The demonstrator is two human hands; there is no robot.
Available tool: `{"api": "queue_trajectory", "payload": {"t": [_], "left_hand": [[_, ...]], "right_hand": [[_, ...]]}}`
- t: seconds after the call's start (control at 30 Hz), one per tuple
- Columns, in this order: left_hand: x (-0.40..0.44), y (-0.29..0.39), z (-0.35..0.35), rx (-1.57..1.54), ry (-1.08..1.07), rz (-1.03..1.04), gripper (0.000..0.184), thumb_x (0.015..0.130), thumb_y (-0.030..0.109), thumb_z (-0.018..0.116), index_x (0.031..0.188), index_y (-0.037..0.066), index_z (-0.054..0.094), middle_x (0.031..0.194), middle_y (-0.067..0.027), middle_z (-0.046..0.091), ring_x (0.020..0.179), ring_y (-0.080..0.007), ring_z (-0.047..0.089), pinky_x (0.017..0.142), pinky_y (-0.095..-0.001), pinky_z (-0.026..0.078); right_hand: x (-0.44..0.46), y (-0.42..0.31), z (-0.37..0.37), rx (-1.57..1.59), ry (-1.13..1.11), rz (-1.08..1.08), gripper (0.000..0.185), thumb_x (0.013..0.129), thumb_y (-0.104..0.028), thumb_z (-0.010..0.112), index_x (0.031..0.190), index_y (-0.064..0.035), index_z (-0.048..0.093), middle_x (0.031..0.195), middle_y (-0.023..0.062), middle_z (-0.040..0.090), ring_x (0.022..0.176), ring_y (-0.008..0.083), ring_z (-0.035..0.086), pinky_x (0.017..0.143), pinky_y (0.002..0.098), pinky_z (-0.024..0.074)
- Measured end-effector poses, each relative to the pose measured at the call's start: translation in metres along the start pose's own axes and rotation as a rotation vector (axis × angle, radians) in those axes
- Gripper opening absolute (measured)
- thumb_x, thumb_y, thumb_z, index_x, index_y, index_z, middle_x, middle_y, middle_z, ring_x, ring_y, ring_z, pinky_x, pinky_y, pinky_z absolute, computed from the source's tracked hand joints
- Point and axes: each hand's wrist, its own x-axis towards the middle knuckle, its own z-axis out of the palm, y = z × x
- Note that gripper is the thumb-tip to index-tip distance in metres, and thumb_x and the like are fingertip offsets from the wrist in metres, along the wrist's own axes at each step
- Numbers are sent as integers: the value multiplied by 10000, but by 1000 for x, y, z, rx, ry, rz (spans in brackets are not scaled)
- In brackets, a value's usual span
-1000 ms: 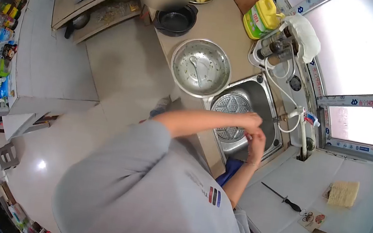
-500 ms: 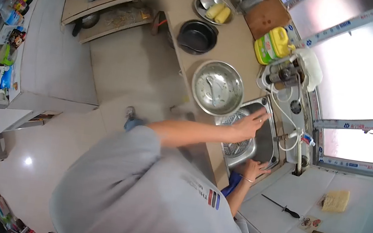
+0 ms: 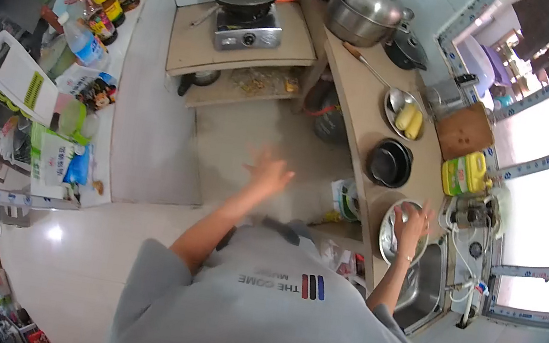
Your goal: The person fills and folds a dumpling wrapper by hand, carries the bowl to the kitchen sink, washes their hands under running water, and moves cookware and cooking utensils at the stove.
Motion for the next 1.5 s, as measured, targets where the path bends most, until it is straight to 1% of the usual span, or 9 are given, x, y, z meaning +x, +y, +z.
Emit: {"api": "queue_trajectory", "payload": {"t": [0.13, 0.2, 0.4, 0.5, 0.57, 0.8, 0.97, 1.03, 1.5], "left_hand": [[-22, -30, -55, 326, 268, -62, 380, 804, 401, 664, 1014, 85, 689, 1488, -268, 160, 1366, -495, 69, 1085, -621, 62], [-22, -68, -61, 244, 197, -128, 390, 821, 385, 654, 1051, 70, 673, 1469, -280, 206, 1348, -473, 200, 1094, -593, 102], [-22, -113, -112, -23, 266, -147, 376, 838, 360, 645, 1095, 86, 632, 1402, -314, 316, 1309, -467, 292, 1084, -514, 239], [-20, -170, -109, 174, 384, -353, 302, 827, 282, 646, 1012, 44, 663, 1092, -182, 612, 1105, -372, 503, 979, -462, 371], [-15, -187, -117, 152, 480, -395, 305, 829, 289, 649, 1006, 42, 664, 1073, -180, 622, 1106, -376, 507, 984, -459, 371], [29, -193, -163, -27, 612, -639, 320, 811, 299, 680, 991, 35, 663, 1153, -250, 582, 1136, -387, 518, 978, -446, 396], [57, -198, -174, -58, 633, -696, 319, 805, 297, 687, 998, 44, 661, 1154, -255, 581, 1135, -388, 523, 975, -431, 406], [68, -201, -181, -109, 622, -696, 327, 803, 296, 690, 1019, 52, 662, 1155, -242, 585, 1137, -380, 523, 969, -422, 413], [179, -244, -321, 23, 130, -448, 381, 867, 382, 572, 968, 27, 666, 937, -202, 656, 931, -364, 614, 817, -422, 479]], "right_hand": [[85, -111, 39, 330, 77, -426, 236, 739, -213, 737, 913, -56, 705, 1111, 223, 608, 1079, 388, 541, 931, 405, 426], [122, -184, 31, 549, -8, -568, 168, 785, -168, 701, 860, -18, 691, 813, 195, 644, 720, 326, 632, 651, 375, 495], [261, -378, 79, 676, -102, -712, 162, 829, -178, 642, 855, -24, 684, 658, 190, 615, 656, 277, 642, 622, 362, 489], [341, -481, 109, 881, -250, -754, 243, 839, -214, 642, 827, 28, 666, 677, 213, 619, 653, 275, 635, 634, 356, 495], [383, -548, 132, 1443, -816, -325, 288, 898, -229, 589, 914, 53, 639, 810, 179, 656, 717, 199, 633, 692, 296, 504], [473, -718, 182, 557, -304, -635, 730, 741, -644, 607, 799, 81, 665, 865, 268, 654, 877, 402, 636, 753, 421, 501], [486, -771, 199, 353, -457, -739, 671, 683, -615, 692, 680, 55, 655, 738, 210, 656, 686, 317, 669, 634, 418, 516], [488, -785, 212, 603, -950, -405, 456, 726, -414, 737, 732, 36, 661, 784, 137, 648, 647, 231, 623, 563, 377, 520], [517, -698, 75, 1458, -1079, -26, 205, 788, -135, 682, 663, -131, 520, 572, -69, 440, 462, 31, 355, 414, 174, 268]]}}
